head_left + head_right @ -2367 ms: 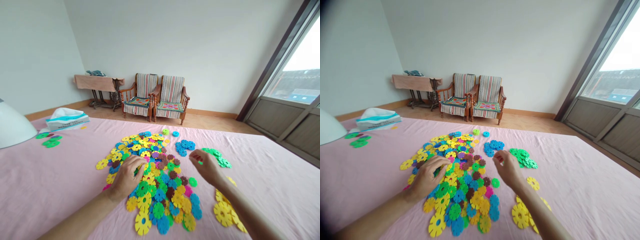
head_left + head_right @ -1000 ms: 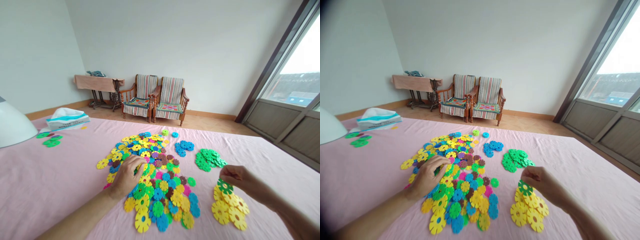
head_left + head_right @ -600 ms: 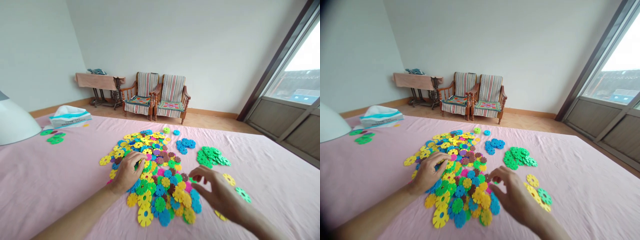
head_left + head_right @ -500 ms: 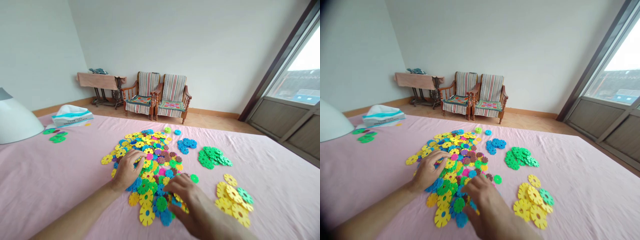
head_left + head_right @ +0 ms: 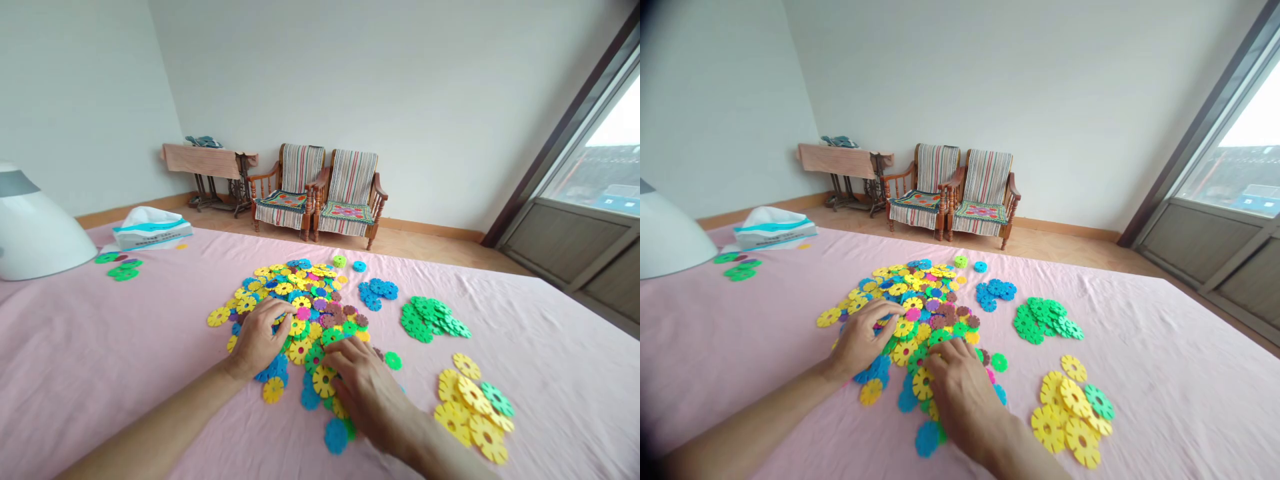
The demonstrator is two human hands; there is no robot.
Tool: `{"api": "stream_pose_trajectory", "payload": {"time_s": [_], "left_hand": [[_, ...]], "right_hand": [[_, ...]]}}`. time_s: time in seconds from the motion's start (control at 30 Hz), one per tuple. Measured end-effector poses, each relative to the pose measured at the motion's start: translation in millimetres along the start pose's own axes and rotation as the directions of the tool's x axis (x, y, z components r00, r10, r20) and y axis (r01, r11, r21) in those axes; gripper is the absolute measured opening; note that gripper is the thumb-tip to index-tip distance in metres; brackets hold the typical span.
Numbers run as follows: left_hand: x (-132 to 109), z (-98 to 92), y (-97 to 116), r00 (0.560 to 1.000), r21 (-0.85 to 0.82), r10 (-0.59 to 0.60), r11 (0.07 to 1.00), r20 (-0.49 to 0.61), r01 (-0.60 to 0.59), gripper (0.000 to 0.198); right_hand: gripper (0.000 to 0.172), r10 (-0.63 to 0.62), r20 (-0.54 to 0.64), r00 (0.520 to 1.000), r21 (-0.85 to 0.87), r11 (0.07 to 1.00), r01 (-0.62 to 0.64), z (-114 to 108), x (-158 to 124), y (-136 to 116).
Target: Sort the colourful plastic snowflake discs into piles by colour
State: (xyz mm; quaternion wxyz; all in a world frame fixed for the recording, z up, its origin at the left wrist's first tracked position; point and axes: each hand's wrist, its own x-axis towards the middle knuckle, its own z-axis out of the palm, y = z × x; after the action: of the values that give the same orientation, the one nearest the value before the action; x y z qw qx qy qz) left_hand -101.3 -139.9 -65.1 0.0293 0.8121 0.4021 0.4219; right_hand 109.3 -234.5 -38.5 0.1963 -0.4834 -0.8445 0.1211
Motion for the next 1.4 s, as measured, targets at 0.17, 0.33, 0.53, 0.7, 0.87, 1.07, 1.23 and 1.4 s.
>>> {"api": "stream_pose_trajectory", "payload": {"time_s": [0.17,0.33,0.53,0.7,0.87,1.07,1.23,1.4], "left_hand": [[0.7,0.9,0.0,1.000,-0.004,0.002,1.000,0.004,-0.002,0.017],[0.6,1.5,-0.2,0.999,-0.012,-0.006,1.000,0.036,0.006,0.017],[0.5,2.4,-3.4,0.999,-0.004,-0.002,1.000,0.038,0.002,0.017],[0.4,2.5,-8.1,0.999,0.017,0.005,1.000,0.036,-0.005,0.018],[1.6,2.1,-8.7,0.999,0.025,0.001,1.000,0.054,-0.003,0.019],[2.1,3.7,-9.8,0.999,0.028,0.032,0.999,0.043,-0.034,0.017],[1.9,3.6,-10.9,0.998,0.040,0.046,0.998,0.030,-0.047,0.016],[1.4,2.8,-12.0,0.998,0.037,0.059,0.997,0.025,-0.060,0.016]], "right_hand": [[0.032,0.069,-0.119,0.991,0.094,0.994,-0.058,-3.2,-4.7,19.5],[0.021,0.089,-0.088,0.992,0.003,0.996,-0.089,-2.2,-1.3,17.2],[0.019,0.056,-0.096,0.994,-0.077,0.995,-0.063,4.8,4.2,12.1],[0.017,0.122,-0.170,0.978,0.032,0.992,-0.118,-8.4,3.1,17.9],[0.017,0.217,-0.244,0.945,0.175,0.968,-0.178,-46.3,-20.3,45.9],[0.027,0.390,0.048,0.920,0.148,0.908,-0.392,-89.3,-64.3,96.3],[0.017,0.515,0.000,0.857,-0.007,0.857,-0.515,-106.1,-100.0,137.1],[0.025,0.595,0.154,0.789,-0.134,0.803,-0.580,-114.2,-127.4,153.2]]}}
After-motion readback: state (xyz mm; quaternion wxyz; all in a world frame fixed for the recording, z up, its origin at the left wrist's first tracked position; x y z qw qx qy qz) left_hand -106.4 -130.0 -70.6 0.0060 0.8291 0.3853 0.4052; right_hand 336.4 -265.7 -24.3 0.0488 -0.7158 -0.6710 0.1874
